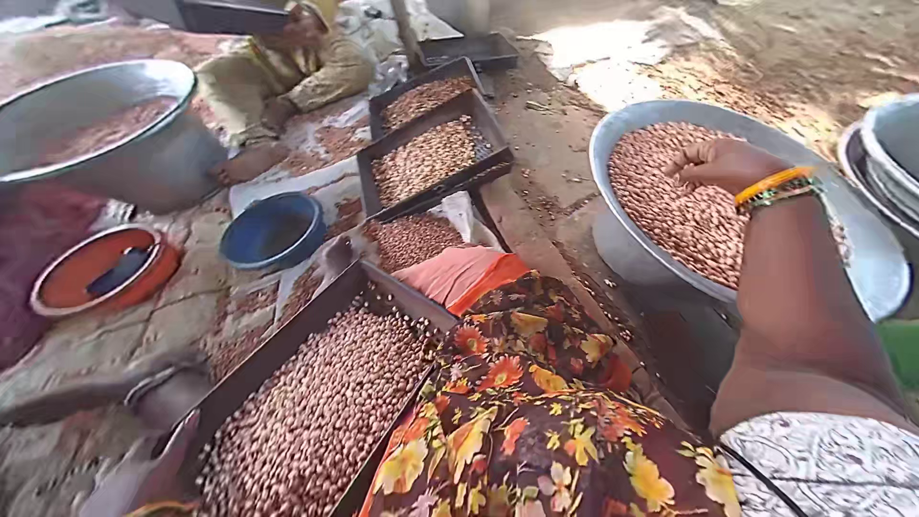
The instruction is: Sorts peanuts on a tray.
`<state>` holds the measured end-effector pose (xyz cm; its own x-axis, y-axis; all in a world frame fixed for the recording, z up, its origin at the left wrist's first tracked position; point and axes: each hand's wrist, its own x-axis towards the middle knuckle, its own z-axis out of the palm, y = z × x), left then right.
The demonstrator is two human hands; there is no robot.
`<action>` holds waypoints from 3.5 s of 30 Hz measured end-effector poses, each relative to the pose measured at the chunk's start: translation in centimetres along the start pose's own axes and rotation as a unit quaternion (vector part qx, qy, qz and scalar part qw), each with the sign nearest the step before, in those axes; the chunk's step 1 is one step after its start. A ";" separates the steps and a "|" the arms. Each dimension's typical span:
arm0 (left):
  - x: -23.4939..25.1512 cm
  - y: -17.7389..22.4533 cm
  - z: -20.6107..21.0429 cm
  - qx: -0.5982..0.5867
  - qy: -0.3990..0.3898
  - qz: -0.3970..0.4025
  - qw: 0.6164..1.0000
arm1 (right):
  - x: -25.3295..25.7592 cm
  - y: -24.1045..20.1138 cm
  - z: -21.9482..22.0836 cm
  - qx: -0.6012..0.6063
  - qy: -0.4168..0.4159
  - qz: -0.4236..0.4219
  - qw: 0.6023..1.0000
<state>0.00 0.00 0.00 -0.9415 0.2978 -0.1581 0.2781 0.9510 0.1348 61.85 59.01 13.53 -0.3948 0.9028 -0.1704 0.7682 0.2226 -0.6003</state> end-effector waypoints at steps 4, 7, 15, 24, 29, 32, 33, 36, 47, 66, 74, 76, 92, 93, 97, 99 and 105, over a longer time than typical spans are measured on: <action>-0.6 1.8 -1.7 -0.050 -0.061 -0.053 0.996 | -2.1 -11.6 7.2 0.061 -0.261 -0.196 0.943; 0.1 1.5 -1.2 -0.043 -0.044 -0.066 0.996 | -0.7 -17.3 13.5 -0.073 -0.431 -0.254 0.863; 0.6 1.3 -1.4 -0.069 -0.026 -0.093 0.993 | 8.3 -29.9 21.2 -0.143 0.053 -0.346 0.926; 3.2 0.2 -1.2 -0.114 -0.032 -0.125 0.985 | -3.0 -32.2 44.0 -0.096 -0.452 -0.425 0.778; 4.5 0.2 -1.6 -0.129 -0.041 -0.132 0.982 | -8.4 -29.3 47.4 -0.096 -0.444 -0.483 0.748; 4.9 0.1 -1.5 -0.151 -0.046 -0.123 0.980 | -12.3 -30.8 48.4 -0.106 -0.442 -0.589 0.669; 5.0 0.0 -1.5 -0.155 -0.046 -0.117 0.980 | -13.6 -31.8 49.1 -0.121 -0.438 -0.624 0.635; 5.0 -0.6 -1.4 -0.162 -0.046 -0.109 0.980 | -16.8 -35.3 51.7 -0.193 -0.452 -0.683 0.541; 4.0 -1.0 -1.7 -0.197 -0.054 -0.102 0.974 | -9.2 -36.0 52.2 -0.299 -0.425 -0.523 0.675; 3.0 -1.0 -2.2 -0.233 -0.042 -0.081 0.968 | -15.9 -38.7 56.4 -0.290 -0.401 -0.626 0.603; 2.6 -0.7 -2.1 -0.221 -0.041 -0.051 0.973 | -5.4 -31.8 50.2 -0.295 -0.404 -0.488 0.716; 2.2 -0.7 -2.8 -0.224 -0.030 -0.042 0.973 | -5.6 -29.2 48.7 -0.272 -0.419 -0.482 0.720; 2.9 -0.8 -1.9 -0.196 -0.042 -0.079 0.977 | -13.4 -37.9 55.8 -0.287 -0.390 -0.580 0.655; 2.9 -0.7 -1.9 -0.194 -0.043 -0.078 0.977 | -11.8 -37.3 55.3 -0.290 -0.375 -0.572 0.670; 2.4 -0.4 -2.2 -0.199 -0.043 -0.062 0.977 | -6.8 -33.4 52.1 -0.305 -0.385 -0.510 0.706; 2.0 -0.4 -2.6 -0.210 -0.035 -0.051 0.976 | -6.3 -30.6 50.6 -0.300 -0.403 -0.496 0.708; 1.7 -0.2 -3.4 -0.225 -0.018 -0.042 0.973 | -12.3 -29.7 49.8 -0.252 -0.496 -0.569 0.606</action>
<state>-2.30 0.08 3.01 -0.9480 0.2301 -0.2198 0.0805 0.8418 0.5338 18.75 22.98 -5.44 -0.7300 -0.5501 -0.4056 -0.3282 0.8026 -0.4980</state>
